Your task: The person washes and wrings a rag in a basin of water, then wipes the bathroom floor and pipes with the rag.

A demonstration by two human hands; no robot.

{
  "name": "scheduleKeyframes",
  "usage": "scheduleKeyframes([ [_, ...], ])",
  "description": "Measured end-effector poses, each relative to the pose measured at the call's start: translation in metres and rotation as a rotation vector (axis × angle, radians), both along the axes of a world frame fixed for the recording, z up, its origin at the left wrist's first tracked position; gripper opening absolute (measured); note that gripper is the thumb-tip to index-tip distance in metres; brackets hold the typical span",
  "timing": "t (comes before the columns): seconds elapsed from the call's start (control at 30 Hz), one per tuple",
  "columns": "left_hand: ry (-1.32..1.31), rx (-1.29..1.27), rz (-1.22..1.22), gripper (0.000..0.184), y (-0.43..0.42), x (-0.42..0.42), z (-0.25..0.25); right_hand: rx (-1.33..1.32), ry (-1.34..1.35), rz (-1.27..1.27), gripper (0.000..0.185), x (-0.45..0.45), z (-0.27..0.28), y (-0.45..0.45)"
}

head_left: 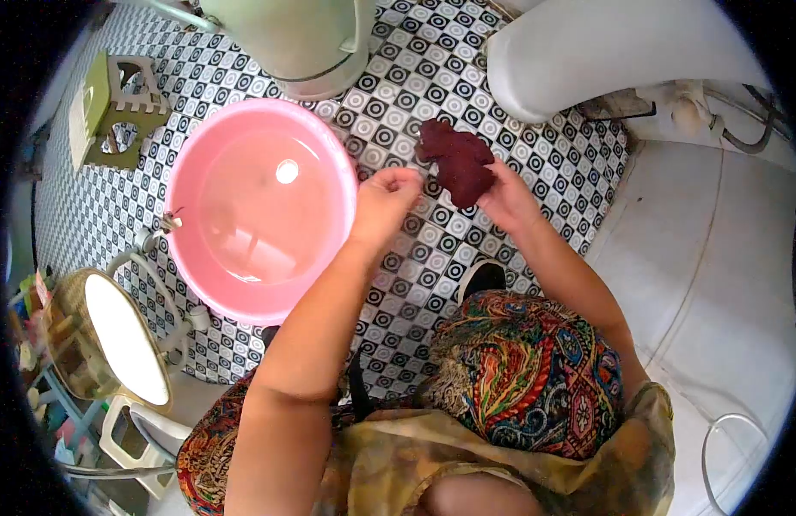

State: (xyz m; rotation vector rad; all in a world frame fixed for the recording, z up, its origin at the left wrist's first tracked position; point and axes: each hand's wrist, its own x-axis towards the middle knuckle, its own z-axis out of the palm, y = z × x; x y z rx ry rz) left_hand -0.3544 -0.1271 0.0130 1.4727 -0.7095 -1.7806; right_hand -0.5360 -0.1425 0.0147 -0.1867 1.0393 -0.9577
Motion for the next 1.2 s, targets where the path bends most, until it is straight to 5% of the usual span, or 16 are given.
scheduleKeyframes([
  [0.27,-0.056,-0.134,-0.067,0.010,-0.012,0.058,0.027,-0.067,-0.073,0.060,0.040,-0.020,-0.031,0.010],
  [0.47,-0.360,-0.371,-0.436,0.005,-0.037,0.141,0.085,-0.121,-0.134,0.199,0.046,-0.029,-0.046,0.013],
  [0.67,-0.909,-0.216,-0.324,0.009,-0.029,0.252,0.163,-0.042,0.272,0.142,0.048,-0.032,-0.058,0.021],
  [0.93,-1.280,-0.218,-0.196,0.013,0.013,0.340,0.109,-0.095,0.372,0.244,0.049,-0.018,-0.033,0.021],
  [1.03,-1.170,-0.137,0.035,0.014,0.012,0.345,0.076,-0.052,0.416,0.332,0.050,-0.015,-0.020,0.021],
  [1.2,-1.082,-0.070,0.034,0.014,0.011,0.363,0.047,-0.080,0.452,0.370,0.048,-0.030,-0.045,0.029],
])
